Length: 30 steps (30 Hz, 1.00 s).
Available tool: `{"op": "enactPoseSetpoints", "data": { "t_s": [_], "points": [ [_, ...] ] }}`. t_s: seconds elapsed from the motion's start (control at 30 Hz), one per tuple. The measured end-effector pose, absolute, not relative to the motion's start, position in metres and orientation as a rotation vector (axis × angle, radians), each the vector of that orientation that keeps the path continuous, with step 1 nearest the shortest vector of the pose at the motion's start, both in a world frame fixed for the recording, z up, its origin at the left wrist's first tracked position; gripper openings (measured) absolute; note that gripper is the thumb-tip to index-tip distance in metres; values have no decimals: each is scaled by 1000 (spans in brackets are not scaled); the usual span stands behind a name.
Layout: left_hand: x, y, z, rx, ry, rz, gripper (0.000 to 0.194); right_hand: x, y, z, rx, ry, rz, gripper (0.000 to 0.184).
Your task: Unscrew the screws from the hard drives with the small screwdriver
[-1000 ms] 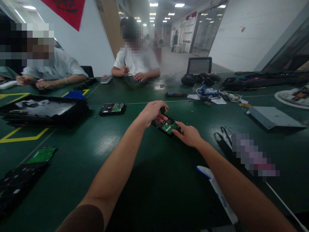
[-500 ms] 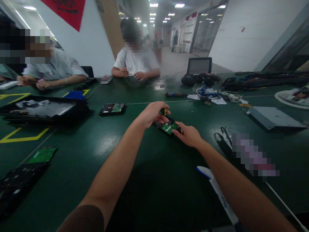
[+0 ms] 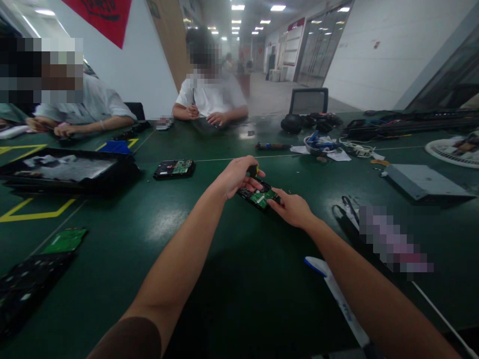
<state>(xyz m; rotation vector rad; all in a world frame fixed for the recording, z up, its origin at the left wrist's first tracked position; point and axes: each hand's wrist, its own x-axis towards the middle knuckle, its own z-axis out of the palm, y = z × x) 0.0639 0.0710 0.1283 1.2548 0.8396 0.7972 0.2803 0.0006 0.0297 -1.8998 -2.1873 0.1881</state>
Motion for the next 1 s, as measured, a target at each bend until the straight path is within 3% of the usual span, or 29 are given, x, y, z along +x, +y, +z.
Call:
{"op": "enactPoseSetpoints", "data": {
  "t_s": [1.0],
  "points": [
    [62, 71, 131, 1266, 920, 865, 17, 284, 1, 29, -1936, -2240, 150, 51]
  ]
}}
